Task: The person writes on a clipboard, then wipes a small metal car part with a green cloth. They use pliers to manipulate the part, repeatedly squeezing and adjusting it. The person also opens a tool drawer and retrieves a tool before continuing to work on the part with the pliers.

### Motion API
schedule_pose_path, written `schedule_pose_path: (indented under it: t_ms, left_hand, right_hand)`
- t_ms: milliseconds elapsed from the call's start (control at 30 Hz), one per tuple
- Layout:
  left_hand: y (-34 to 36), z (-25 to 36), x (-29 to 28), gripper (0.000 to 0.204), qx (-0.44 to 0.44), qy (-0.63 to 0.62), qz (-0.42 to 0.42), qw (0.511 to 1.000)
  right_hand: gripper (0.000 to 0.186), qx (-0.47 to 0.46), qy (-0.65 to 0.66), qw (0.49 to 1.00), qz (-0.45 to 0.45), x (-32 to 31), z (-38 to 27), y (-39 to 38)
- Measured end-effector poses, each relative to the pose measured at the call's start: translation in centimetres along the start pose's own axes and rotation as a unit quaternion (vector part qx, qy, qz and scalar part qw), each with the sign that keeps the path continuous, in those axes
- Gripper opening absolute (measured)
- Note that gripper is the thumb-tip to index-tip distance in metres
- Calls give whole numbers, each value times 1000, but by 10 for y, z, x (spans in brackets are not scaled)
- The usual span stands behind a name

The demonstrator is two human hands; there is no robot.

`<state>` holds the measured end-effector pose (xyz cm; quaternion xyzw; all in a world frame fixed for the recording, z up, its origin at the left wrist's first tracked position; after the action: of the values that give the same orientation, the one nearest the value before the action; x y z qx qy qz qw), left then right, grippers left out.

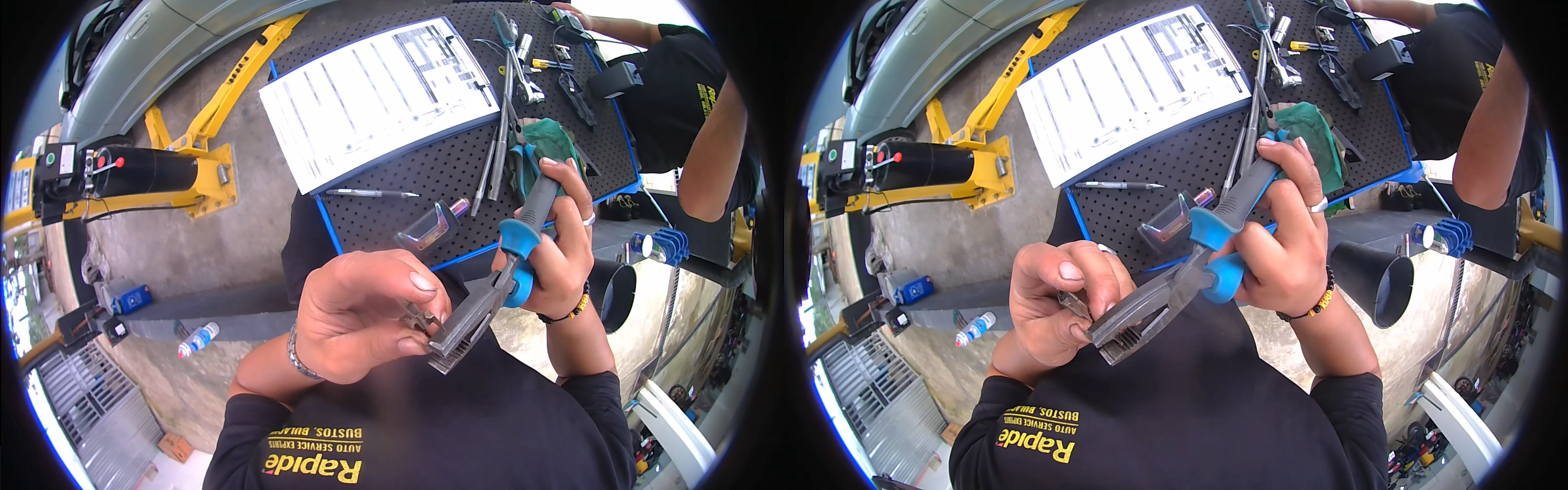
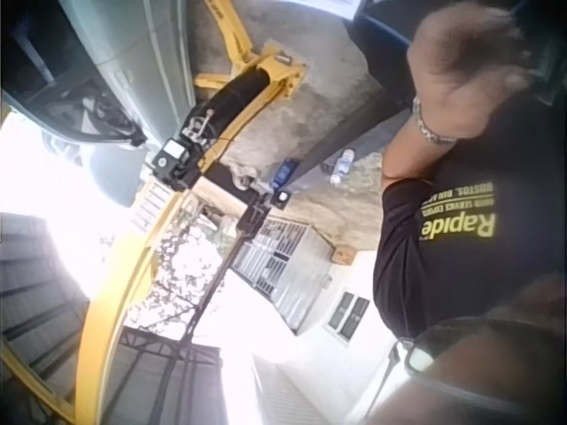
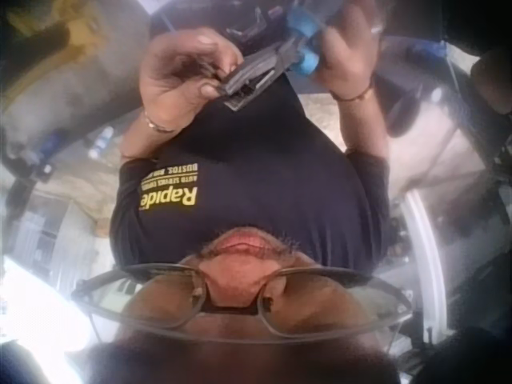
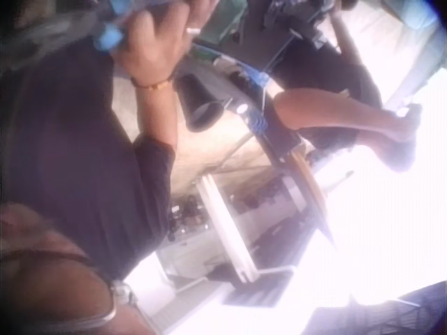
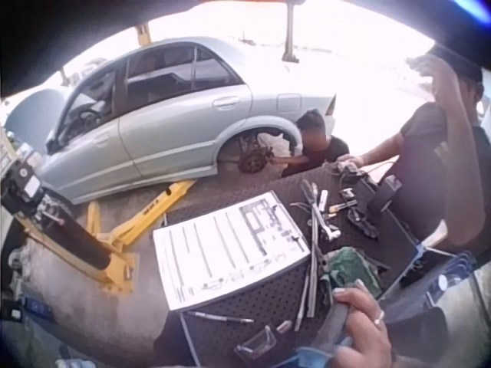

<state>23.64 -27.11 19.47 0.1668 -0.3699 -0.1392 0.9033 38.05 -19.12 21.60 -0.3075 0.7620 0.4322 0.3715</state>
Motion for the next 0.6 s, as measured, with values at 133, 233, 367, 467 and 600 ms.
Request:
schedule_pose_path:
  t_ms: [133, 233, 367, 467, 600]
  left_hand:
    - [-4, 1, -6, 40, -11, 3, 35, 999]
    - [-11, -1, -15, 40, -50, 21, 81, 995]
    - [-14, -1, -25, 44, -31, -13, 99, 995]
    - [-15, 1, -30, 44, -14, -11, 81, 997]
    - [-21, 7, -34, 46, -4, 9, 105, 994]
  right_hand:
    - [74, 27, 45, 998, 47, 6, 5, -9]
    - [67, 81, 24, 995, 50, 10, -2, -5]
    - [42, 120, -43, 990, -64, 17, -10, 9]
    - [50, 110, -28, 992, -59, 17, -12, 16]
    - [53, 94, 16, 994, -56, 21, -12, 21]
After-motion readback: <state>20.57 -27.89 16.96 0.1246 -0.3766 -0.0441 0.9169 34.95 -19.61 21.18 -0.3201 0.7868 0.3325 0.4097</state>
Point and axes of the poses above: each hand's wrist, its own y-axis towards the middle knuckle, its own x-axis out of the palm, z = x × y, the point moved 9 cm from there along y, towards the middle knuckle, and after that the axes turned 10 degrees about -z, right-handed, at the moved point
